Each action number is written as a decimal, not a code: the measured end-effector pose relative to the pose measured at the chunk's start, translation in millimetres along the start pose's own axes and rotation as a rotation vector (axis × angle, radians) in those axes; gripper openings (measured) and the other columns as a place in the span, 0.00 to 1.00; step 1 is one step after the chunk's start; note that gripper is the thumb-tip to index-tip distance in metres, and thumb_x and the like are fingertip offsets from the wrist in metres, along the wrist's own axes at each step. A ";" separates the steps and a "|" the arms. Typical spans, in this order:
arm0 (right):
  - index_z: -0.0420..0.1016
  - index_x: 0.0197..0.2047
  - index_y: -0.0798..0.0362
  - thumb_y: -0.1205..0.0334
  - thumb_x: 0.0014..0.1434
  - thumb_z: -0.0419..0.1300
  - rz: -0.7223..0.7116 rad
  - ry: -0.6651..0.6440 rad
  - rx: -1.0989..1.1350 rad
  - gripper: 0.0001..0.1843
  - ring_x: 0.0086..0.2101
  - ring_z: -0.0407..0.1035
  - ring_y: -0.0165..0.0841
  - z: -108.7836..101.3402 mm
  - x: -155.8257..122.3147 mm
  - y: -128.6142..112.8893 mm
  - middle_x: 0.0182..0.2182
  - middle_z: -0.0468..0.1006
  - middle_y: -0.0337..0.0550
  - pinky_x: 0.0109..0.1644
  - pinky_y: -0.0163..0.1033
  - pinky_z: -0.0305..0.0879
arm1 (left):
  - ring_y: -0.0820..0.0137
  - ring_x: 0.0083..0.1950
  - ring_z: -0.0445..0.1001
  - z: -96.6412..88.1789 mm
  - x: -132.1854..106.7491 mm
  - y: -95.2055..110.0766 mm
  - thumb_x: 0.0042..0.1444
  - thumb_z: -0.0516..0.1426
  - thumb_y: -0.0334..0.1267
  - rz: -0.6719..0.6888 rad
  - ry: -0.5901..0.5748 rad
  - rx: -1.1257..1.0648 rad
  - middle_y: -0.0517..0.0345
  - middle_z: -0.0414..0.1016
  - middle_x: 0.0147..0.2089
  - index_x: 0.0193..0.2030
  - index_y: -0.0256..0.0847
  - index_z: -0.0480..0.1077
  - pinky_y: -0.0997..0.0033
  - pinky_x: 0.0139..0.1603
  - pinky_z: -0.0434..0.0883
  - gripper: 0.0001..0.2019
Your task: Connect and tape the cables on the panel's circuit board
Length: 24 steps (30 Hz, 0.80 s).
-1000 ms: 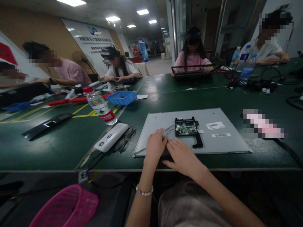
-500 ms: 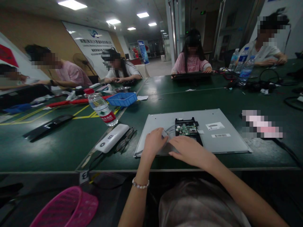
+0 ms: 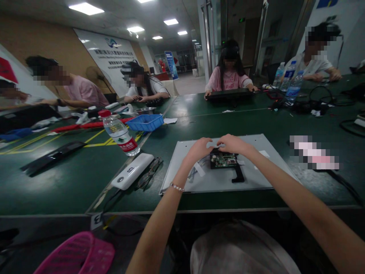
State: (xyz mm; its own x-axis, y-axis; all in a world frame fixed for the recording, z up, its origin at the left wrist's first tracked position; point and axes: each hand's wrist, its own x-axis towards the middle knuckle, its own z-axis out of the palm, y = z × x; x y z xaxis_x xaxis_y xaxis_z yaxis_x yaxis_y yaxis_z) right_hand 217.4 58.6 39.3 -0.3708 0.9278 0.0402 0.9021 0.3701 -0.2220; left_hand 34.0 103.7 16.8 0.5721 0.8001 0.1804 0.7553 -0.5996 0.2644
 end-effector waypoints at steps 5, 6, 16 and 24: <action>0.81 0.43 0.57 0.66 0.60 0.55 0.002 -0.023 -0.016 0.14 0.41 0.73 0.38 18.9 20.7 3.5 0.42 0.80 0.55 0.46 0.36 0.63 | 0.63 0.54 0.73 21.1 -1.9 -5.5 0.56 0.54 0.31 -0.013 -0.001 -0.016 0.53 0.76 0.51 0.49 0.40 0.73 0.67 0.57 0.67 0.15; 0.81 0.43 0.58 0.66 0.60 0.54 0.003 -0.011 -0.035 0.14 0.41 0.73 0.38 20.9 23.2 4.3 0.42 0.80 0.56 0.46 0.36 0.63 | 0.63 0.54 0.73 23.0 -3.1 -6.0 0.55 0.54 0.31 -0.010 -0.002 -0.021 0.53 0.77 0.50 0.48 0.40 0.73 0.68 0.57 0.67 0.14; 0.79 0.45 0.56 0.67 0.63 0.51 0.077 0.176 -0.155 0.16 0.46 0.71 0.39 4.5 3.3 38.4 0.45 0.78 0.54 0.47 0.39 0.62 | 0.65 0.52 0.74 22.8 -4.5 -8.2 0.58 0.53 0.33 -0.026 0.034 -0.050 0.50 0.76 0.51 0.52 0.36 0.71 0.69 0.56 0.67 0.16; 0.77 0.45 0.57 0.64 0.64 0.53 0.204 0.064 0.087 0.13 0.47 0.70 0.41 7.9 -35.4 41.0 0.46 0.76 0.54 0.49 0.44 0.65 | 0.64 0.52 0.73 19.2 -6.3 -9.1 0.59 0.53 0.33 -0.050 0.075 -0.071 0.50 0.76 0.50 0.52 0.35 0.70 0.66 0.57 0.67 0.16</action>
State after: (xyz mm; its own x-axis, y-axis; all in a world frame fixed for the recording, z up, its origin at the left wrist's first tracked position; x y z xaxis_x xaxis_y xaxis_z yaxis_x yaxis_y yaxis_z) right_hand 265.8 40.6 21.0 -0.1653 0.9852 0.0465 0.9334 0.1715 -0.3152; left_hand 29.7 103.8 -4.9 0.5070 0.8294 0.2348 0.7563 -0.5587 0.3404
